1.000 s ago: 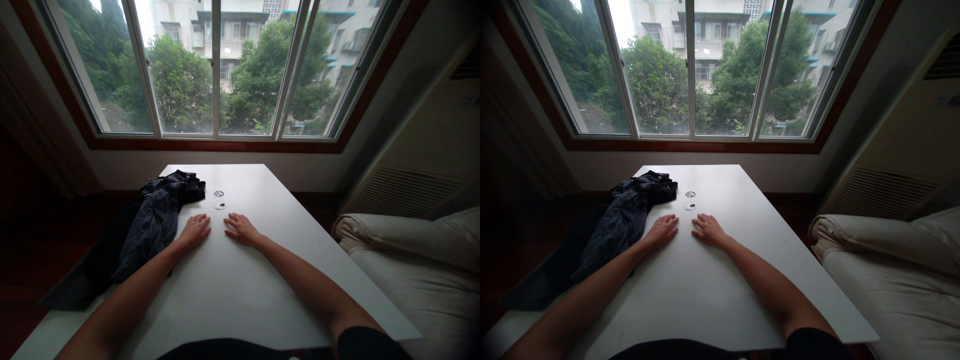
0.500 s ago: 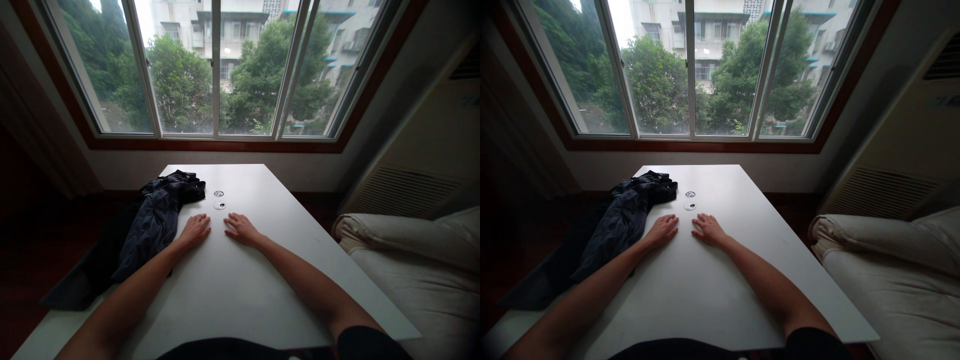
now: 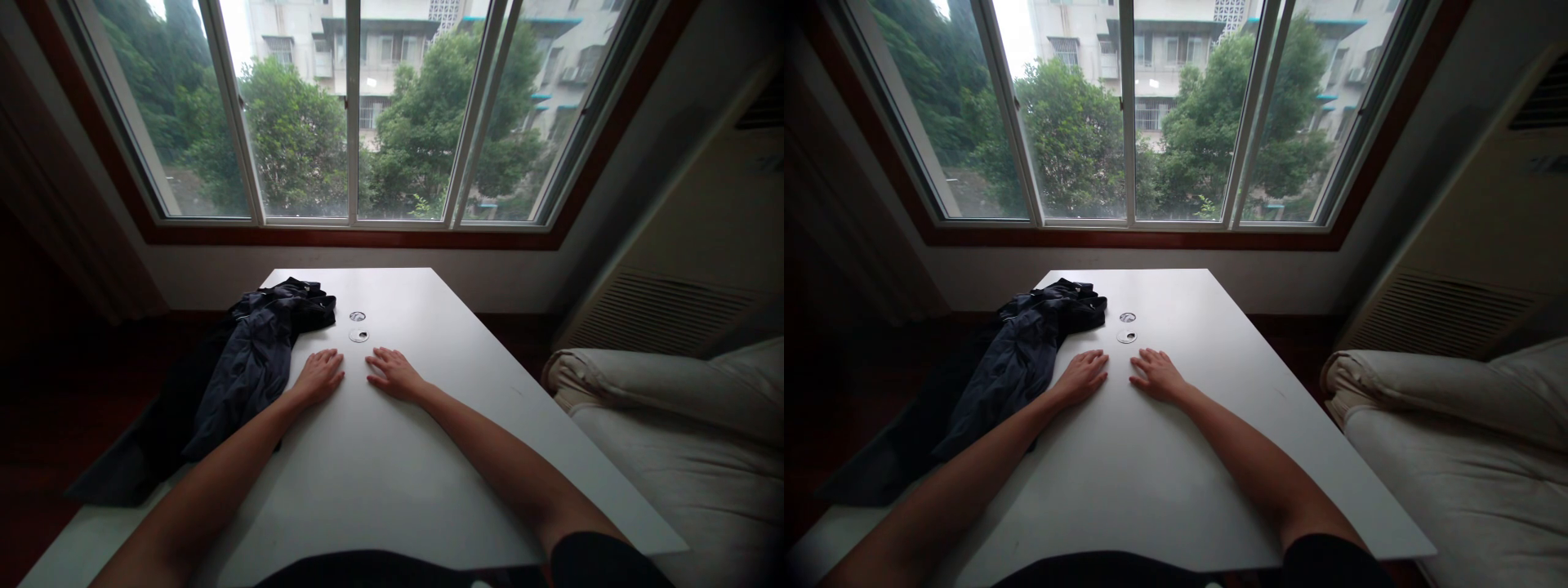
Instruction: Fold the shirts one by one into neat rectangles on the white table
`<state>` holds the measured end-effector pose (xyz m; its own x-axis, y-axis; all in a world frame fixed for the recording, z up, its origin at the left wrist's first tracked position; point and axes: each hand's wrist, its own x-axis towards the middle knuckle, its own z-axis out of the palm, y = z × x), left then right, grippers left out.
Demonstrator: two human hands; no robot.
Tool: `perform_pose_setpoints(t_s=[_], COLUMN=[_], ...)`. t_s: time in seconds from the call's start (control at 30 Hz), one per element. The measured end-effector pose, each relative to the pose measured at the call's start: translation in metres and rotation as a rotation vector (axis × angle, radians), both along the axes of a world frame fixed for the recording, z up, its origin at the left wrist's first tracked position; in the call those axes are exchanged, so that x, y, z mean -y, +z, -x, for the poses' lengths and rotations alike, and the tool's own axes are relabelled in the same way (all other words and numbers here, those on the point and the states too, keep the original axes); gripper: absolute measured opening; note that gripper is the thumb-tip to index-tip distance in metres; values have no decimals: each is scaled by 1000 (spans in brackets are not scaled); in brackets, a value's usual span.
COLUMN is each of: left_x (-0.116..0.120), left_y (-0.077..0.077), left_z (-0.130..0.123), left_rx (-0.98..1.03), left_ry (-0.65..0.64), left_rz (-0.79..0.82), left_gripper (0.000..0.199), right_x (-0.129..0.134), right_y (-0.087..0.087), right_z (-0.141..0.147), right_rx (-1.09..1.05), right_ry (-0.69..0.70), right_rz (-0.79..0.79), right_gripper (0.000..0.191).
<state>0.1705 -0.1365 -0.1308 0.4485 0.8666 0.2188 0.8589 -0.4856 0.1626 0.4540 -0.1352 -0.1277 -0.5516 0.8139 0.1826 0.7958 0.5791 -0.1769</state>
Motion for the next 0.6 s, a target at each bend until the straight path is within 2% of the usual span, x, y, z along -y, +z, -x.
perform_pose_setpoints(t_s=[0.6], left_x=[3], left_y=[4], left_z=[-1], left_rx=[-3], left_ry=[-3], left_rz=[2], left_gripper=[49], right_x=[-2], right_y=[-3], right_z=[-1], right_rx=[-17], right_ry=[17], right_rz=[-36], right_gripper=[60])
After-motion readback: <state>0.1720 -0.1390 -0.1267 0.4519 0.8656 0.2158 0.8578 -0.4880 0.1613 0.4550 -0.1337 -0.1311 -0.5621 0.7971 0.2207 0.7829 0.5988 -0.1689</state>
